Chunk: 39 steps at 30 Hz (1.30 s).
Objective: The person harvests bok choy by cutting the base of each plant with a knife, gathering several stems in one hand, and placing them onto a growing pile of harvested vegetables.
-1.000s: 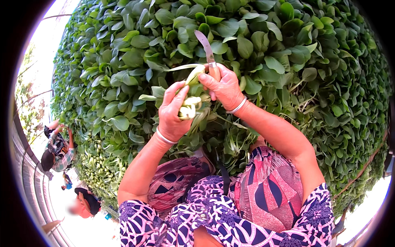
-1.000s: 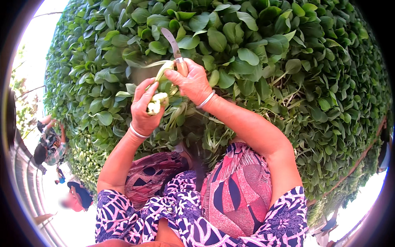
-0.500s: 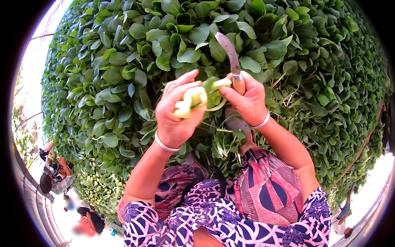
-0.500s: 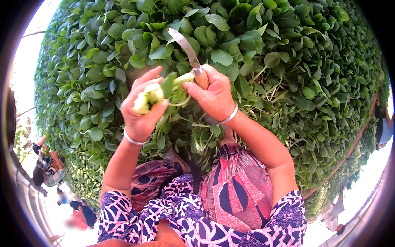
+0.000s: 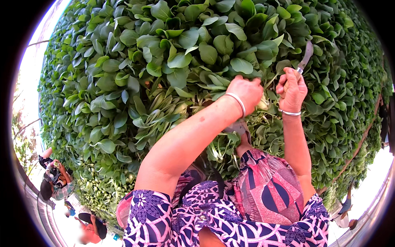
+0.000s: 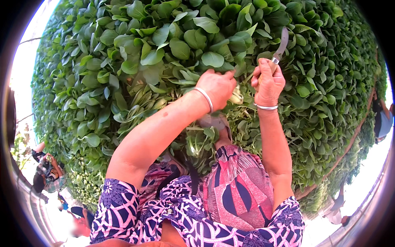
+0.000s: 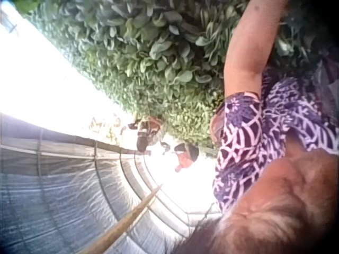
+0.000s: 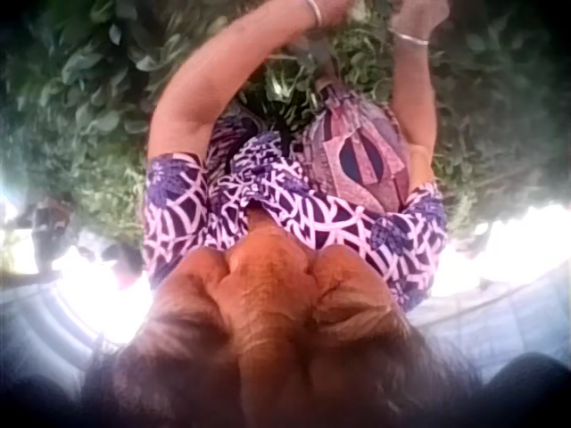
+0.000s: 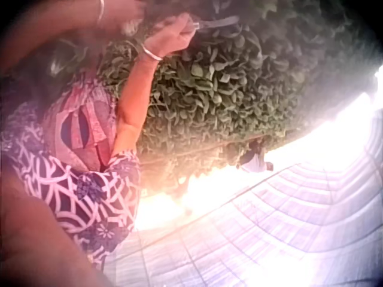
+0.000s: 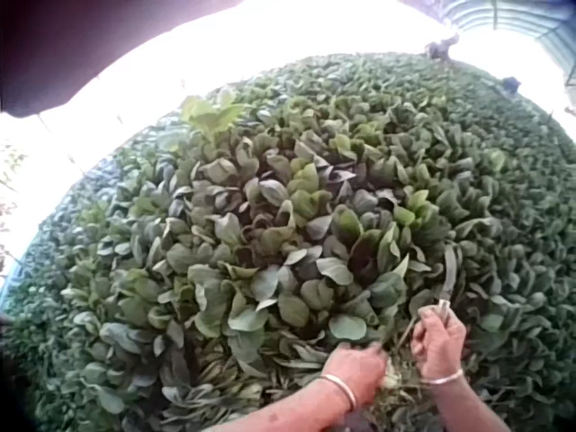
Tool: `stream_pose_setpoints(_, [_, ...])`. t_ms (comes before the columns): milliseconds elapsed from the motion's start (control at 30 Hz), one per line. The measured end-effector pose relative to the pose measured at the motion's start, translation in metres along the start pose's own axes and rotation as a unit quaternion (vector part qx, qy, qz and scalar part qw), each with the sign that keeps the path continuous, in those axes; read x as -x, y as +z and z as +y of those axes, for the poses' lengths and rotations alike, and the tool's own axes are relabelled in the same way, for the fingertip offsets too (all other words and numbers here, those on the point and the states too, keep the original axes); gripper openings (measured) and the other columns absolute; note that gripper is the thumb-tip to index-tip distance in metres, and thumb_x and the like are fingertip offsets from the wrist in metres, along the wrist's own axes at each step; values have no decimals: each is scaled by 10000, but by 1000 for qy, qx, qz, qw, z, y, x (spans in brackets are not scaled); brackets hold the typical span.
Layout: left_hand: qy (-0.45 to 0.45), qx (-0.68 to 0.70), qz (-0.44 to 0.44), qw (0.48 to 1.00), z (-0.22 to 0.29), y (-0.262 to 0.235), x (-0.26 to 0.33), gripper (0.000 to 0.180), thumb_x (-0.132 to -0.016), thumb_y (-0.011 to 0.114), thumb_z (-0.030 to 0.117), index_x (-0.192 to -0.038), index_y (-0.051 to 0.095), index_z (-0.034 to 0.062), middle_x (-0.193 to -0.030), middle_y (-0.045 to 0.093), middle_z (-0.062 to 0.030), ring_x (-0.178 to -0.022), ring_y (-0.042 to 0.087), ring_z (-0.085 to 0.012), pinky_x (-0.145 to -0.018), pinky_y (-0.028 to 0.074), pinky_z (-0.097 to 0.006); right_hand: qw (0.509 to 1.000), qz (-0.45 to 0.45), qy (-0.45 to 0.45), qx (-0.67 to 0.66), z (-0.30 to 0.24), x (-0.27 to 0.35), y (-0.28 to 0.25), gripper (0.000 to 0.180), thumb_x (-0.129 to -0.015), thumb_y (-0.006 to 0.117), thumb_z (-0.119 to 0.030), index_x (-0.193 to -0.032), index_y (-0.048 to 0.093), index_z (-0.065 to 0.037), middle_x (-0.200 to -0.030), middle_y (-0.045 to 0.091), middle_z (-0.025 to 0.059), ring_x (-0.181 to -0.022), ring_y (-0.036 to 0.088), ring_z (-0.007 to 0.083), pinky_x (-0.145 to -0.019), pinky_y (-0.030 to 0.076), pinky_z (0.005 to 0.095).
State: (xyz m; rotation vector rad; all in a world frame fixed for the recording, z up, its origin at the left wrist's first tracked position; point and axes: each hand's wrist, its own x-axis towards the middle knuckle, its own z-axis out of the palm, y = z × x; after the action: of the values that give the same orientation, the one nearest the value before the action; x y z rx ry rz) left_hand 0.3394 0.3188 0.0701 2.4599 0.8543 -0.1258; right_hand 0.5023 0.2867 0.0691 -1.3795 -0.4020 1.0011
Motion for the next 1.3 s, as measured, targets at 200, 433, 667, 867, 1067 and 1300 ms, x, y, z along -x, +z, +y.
stream_pose_setpoints(200, [-100, -89, -17, 991, -70, 5, 12, 332, -689, 703, 115, -1018, 658, 115, -1139, 618, -28, -922, 665, -258, -829, 476, -411, 974, -79, 9, 213, 49, 26, -16, 140, -921, 664, -167, -934, 607, -40, -638, 560, -15, -447, 460, 56, -400, 362, 199])
stream_pose_setpoints(433, [-100, -142, -1, 985, -86, 23, 28, 369, -678, 714, 135, -1040, 644, 133, -1148, 613, 12, -965, 654, -260, -864, 457, -407, 945, -89, 60, 309, 107, 29, -42, 200, -890, 682, -196, -862, 560, -40, -603, 518, -4, -423, 426, 72, -375, 333, 236])
stream_pose_setpoints(667, [-82, -133, 22, 987, -95, 28, 28, 367, -663, 748, 153, -1015, 650, 127, -1134, 613, 1, -956, 634, -267, -882, 443, -409, 928, -79, 71, 357, 107, -13, -43, 272, -847, 700, -233, -814, 554, -5, -610, 552, 59, -436, 476, 153, -436, 407, 317])
stream_pose_setpoints(867, [-90, -139, -17, 986, -91, 20, 28, 357, -674, 711, 132, -1025, 647, 129, -1194, 617, 4, -960, 642, -252, -862, 447, -402, 824, -81, -122, 547, 102, -25, -31, 241, -847, 666, -194, -793, 539, 4, -660, 587, 186, -557, 564, 341, -539, 467, 406])
stream_pose_setpoints(1067, [31, -16, 1, 999, -21, -36, 23, 308, -679, 673, 107, -983, 626, 87, -1245, 599, -82, -874, 670, -275, -765, 492, -386, 772, -153, -48, 615, 93, -11, -5, 248, -870, 623, -254, -963, 554, -34, -835, 676, 212, -796, 660, 381, -694, 517, 455])
stream_pose_setpoints(1300, [-61, -130, -130, 981, -53, -25, -51, 291, -724, 660, 112, -1012, 653, 67, -1343, 556, -127, -920, 687, -292, -839, 492, -435, 874, -106, -63, 469, 118, -24, -33, 288, -829, 703, -229, -914, 524, -21, -819, 631, 232, -796, 606, 442, -676, 478, 464])
